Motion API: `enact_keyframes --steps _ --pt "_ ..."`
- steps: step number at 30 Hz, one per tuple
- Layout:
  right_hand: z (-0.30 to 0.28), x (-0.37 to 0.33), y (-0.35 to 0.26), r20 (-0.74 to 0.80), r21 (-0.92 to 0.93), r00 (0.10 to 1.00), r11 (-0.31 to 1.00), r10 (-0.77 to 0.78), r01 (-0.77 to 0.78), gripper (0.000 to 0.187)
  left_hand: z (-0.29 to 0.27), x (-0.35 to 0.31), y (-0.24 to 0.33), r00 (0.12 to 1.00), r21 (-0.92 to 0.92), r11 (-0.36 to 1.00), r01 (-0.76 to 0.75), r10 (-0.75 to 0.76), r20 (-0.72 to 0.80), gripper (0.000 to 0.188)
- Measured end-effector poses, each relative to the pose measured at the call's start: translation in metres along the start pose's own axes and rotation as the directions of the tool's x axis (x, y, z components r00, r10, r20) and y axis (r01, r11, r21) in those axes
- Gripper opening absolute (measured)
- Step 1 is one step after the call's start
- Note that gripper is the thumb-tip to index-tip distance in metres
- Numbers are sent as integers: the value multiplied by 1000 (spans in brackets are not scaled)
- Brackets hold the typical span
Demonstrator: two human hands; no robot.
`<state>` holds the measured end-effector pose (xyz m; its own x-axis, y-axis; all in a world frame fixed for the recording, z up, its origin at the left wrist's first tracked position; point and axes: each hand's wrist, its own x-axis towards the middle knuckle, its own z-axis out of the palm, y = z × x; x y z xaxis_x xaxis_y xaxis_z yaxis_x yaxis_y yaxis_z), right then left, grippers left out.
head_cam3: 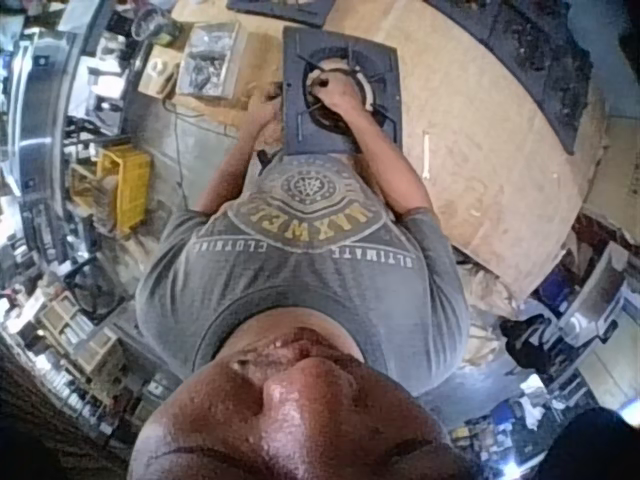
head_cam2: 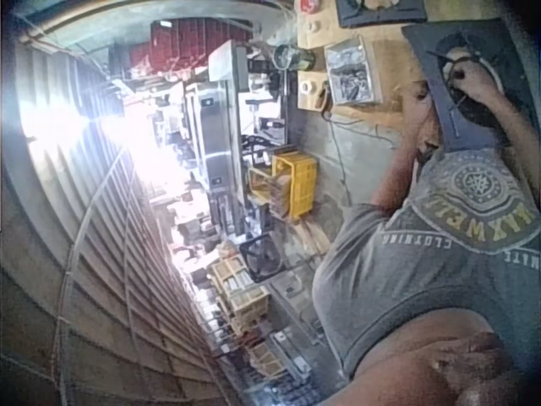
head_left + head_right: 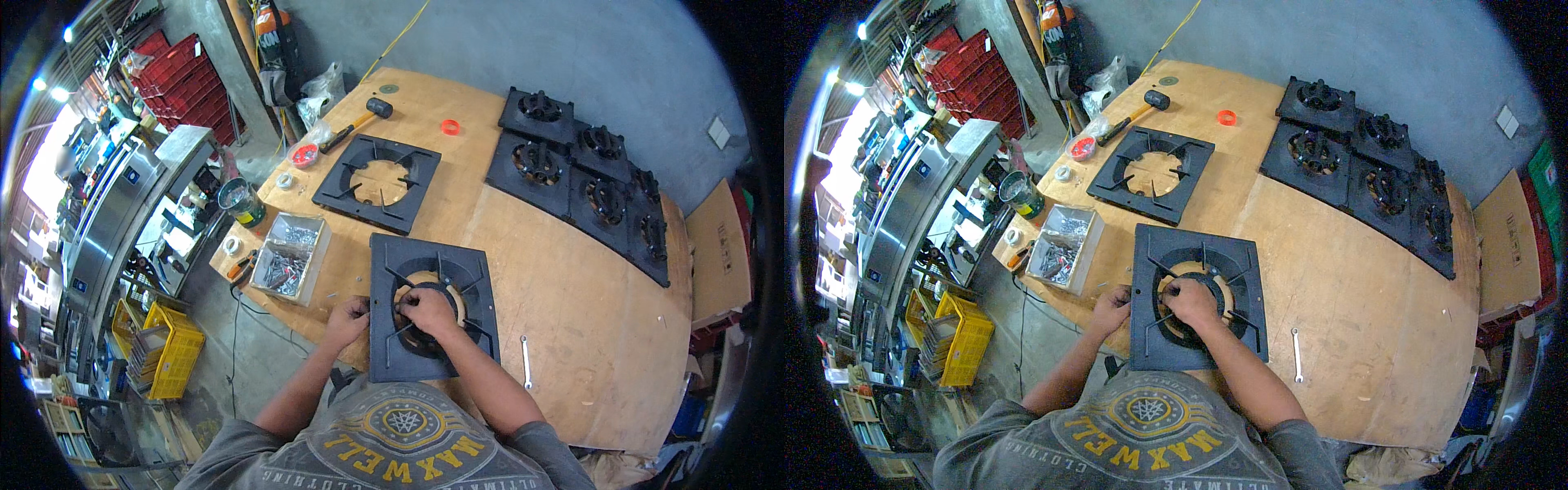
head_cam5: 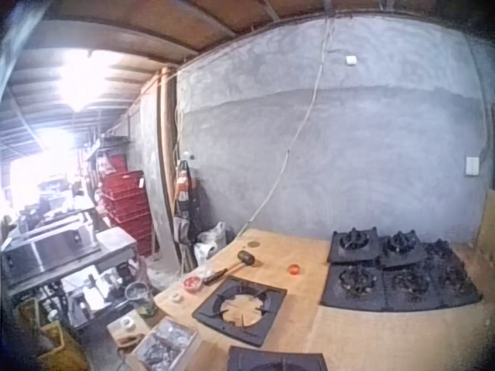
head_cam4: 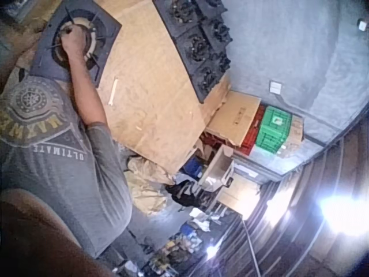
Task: The person assembles gas stove burner components on a wooden workbench. They use a wrench to tighten screws on the burner housing, place burner caps onto the grates, and handle multiple burner units sequentially.
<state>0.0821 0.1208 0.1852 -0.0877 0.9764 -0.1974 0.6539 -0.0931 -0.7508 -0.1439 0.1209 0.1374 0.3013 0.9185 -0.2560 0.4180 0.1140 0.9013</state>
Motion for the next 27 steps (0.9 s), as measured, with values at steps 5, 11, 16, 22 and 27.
enact_keyframes --steps 5,11,16,22,27 --pt "-2 -1 -3 -1 -5 1000 1000 20 -20 32 11 5 2 989 8 997 -71 69 128 39" --pt "6 2 4 -31 -8 1000 1000 4 -4 31 12 15 -11 999 -34 999 38 -39 -35 41" --pt "2 4 1 7 -60 1000 998 11 -10 32 19 2 8 976 40 975 -218 217 24 42" --pt "-2 2 -6 9 -104 1000 994 23 -22 35 12 17 -15 1000 -34 999 12 -12 -4 35" --pt "-3 0 -8 13 -104 999 993 53 -51 34 28 13 -19 999 -307 951 42 -32 40 40"
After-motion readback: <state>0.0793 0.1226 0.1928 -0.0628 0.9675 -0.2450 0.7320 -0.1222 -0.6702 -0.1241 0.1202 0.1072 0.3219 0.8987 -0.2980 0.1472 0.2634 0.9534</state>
